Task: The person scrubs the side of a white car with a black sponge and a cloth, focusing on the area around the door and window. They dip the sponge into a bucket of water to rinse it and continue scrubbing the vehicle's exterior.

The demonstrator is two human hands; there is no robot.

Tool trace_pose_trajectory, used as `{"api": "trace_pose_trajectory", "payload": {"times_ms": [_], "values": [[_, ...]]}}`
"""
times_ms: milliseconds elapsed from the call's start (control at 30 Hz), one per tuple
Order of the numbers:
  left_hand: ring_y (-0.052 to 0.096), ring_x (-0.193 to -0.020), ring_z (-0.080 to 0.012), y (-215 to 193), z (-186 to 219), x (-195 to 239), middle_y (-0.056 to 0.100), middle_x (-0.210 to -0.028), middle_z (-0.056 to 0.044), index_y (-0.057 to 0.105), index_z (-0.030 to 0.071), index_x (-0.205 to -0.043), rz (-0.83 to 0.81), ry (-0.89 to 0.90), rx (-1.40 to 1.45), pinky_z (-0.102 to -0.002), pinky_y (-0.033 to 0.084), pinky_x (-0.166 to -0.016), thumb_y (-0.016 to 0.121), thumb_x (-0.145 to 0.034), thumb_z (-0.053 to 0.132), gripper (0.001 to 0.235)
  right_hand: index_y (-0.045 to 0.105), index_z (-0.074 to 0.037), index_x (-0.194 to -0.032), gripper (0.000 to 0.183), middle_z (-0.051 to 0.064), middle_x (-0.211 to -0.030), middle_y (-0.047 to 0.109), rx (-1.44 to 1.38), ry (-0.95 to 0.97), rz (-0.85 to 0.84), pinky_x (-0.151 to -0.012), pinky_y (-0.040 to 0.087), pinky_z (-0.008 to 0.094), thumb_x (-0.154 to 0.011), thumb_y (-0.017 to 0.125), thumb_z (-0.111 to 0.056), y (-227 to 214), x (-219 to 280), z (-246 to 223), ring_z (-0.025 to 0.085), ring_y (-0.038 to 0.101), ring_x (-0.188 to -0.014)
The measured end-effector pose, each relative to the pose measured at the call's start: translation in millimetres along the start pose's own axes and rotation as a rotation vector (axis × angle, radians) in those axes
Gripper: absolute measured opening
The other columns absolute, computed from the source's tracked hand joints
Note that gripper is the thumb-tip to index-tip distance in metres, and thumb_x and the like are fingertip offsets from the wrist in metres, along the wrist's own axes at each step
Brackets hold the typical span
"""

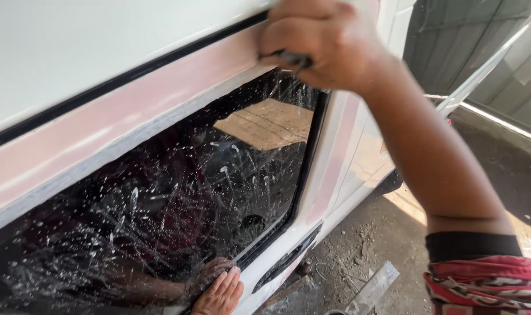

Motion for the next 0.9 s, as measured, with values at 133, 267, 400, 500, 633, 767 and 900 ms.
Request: {"api": "trace_pose_trajectory", "payload": {"times_ms": [133,267,400,500,633,767,900], "values": [[0.043,-0.142,-0.0269,-4,9,5,0.056,-0.145,-0.016,0.062,0.011,-0.123,-0.05,0.018,0.033,-0.042,0.019,-0.122,0.041,-0.105,0.033,0.035,0.071,-0.006,-0.111,0.015,0.008,-0.097,0.071,0.157,0.551,-0.213,-0.065,0.055,0.031,-0.104,0.082,-0.013,-5,72,30,0.017,0.069,-0.081],[0.04,-0.145,-0.0272,0,3,2,0.052,-0.148,-0.016,0.06,0.011,-0.126,-0.057,-0.008,0.046,-0.042,0.019,-0.123,0.044,-0.104,0.035,0.037,0.063,-0.007,-0.103,0.044,0.008,-0.096,0.067,0.2,0.828,0.133,-0.07,0.053,0.028,-0.088,0.097,-0.029,-29,138,-34,0.016,0.066,-0.085],[0.046,-0.139,-0.0299,-6,18,-10,0.056,-0.144,-0.018,0.059,0.007,-0.125,-0.058,-0.016,0.128,-0.044,0.028,-0.118,0.053,-0.1,0.04,0.042,0.065,-0.007,-0.11,0.025,0.008,-0.101,0.072,-0.378,1.167,0.035,-0.077,0.06,0.03,-0.091,0.078,-0.015,60,184,-183,0.016,0.071,-0.09],[0.056,-0.124,-0.0299,-42,26,-52,0.06,-0.13,-0.015,0.06,0.013,-0.123,0.111,-0.198,0.434,-0.051,0.04,-0.109,0.063,-0.1,0.04,0.036,0.064,-0.016,-0.118,0.039,0.005,-0.086,0.077,-0.658,1.965,-0.654,-0.057,0.055,0.036,-0.089,0.07,-0.041,135,237,-297,0.018,0.067,-0.062],[0.06,-0.118,-0.0374,-82,41,-108,0.064,-0.127,-0.02,0.058,0.0,-0.132,0.111,-0.485,0.859,-0.049,0.044,-0.102,0.067,-0.097,0.031,0.048,0.07,-0.006,-0.114,0.035,0.008,-0.085,0.075,-0.844,2.053,-0.253,-0.065,0.056,0.031,-0.092,0.074,-0.032,182,293,-395,0.013,0.065,-0.072],[0.062,-0.113,-0.0411,-61,40,-110,0.062,-0.126,-0.025,0.054,-0.011,-0.134,0.045,-0.783,1.081,-0.047,0.051,-0.097,0.067,-0.097,0.018,0.049,0.067,-0.006,-0.125,0.037,0.003,-0.1,0.077,-1.244,2.187,0.246,-0.079,0.055,0.026,-0.09,0.067,-0.017,181,292,-431,0.01,0.067,-0.089],[0.072,-0.104,-0.0314,-77,36,-113,0.072,-0.117,-0.02,0.069,-0.006,-0.119,0.171,-0.948,1.175,-0.04,0.059,-0.09,0.07,-0.09,0.01,0.033,0.07,-0.004,-0.122,0.035,0.007,-0.099,0.075,-1.304,2.18,0.202,-0.076,0.054,0.029,-0.087,0.071,-0.011,176,296,-437,0.014,0.066,-0.086]]}}
Point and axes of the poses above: each hand's wrist, its own x-axis away from the middle knuckle, its own y-axis out of the palm, z = x × y, the point moved 7 cm from there along -x, towards the middle knuckle
